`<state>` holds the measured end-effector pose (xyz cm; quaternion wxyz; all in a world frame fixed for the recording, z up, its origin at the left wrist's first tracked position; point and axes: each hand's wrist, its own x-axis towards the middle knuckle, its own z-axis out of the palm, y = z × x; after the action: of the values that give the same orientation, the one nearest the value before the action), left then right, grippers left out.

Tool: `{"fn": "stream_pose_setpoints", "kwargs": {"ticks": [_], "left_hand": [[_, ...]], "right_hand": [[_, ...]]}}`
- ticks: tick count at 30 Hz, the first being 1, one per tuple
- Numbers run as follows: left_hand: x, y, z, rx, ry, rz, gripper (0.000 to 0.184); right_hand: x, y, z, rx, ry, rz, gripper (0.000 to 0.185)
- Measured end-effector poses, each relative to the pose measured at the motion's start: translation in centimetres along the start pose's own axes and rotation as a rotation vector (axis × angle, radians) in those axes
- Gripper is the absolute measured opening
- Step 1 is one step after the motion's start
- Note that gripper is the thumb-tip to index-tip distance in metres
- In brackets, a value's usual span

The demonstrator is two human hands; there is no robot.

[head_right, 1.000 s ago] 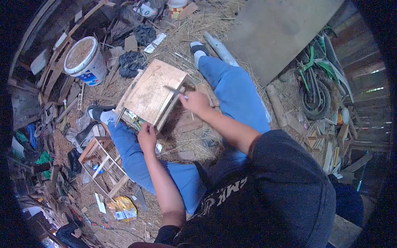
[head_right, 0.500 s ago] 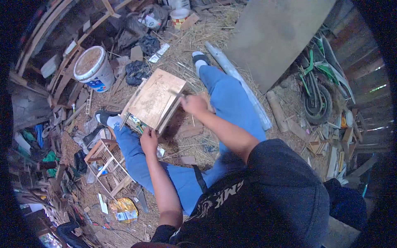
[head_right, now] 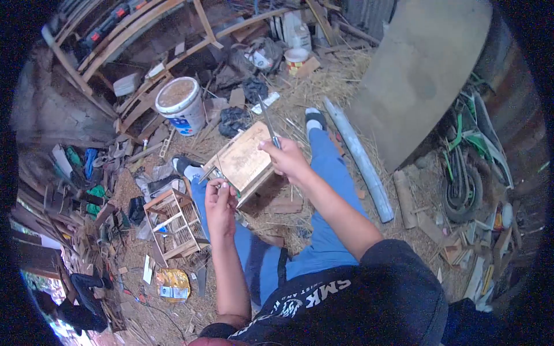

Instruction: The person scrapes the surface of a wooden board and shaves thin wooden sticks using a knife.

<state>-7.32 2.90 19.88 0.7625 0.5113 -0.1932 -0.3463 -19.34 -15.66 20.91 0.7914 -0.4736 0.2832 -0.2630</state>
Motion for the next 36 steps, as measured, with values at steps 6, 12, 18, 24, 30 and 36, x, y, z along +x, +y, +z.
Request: {"fn": "stream_pose_setpoints", "kwargs": {"ticks": [6,12,18,24,30,36], "left_hand": [[-2.7,3.1,2.2,-0.007,-0.021,0.089,0.011],[-5.2,4.0,4.0,0.103,-0.052,0.122,0.007],[-7.1,4.9,5.0,0.088,-0.114,0.128,0.012],[-8.0,6.7,6.2,0.22,-0.217,0.176,0.012],[-8.2,7.7,6.4,0.319,-0.222,0.23,0.008],[-7.6,7.6,5.9,0.308,-0.193,0.213,0.008]], "right_hand": [[-3.8,-4.3,3.5,0.038,-0.108,-0.184,0.016],[-6.4,-8.7,6.3,0.109,-0.211,-0.291,0.015],[-8.0,-11.4,7.1,0.107,-0.211,-0.362,0.014],[-9.1,-12.6,7.0,0.1,-0.205,-0.376,0.015],[-9.0,-13.1,6.6,0.093,-0.216,-0.384,0.014],[-8.8,-13.3,6.3,0.094,-0.233,-0.35,0.015]]}}
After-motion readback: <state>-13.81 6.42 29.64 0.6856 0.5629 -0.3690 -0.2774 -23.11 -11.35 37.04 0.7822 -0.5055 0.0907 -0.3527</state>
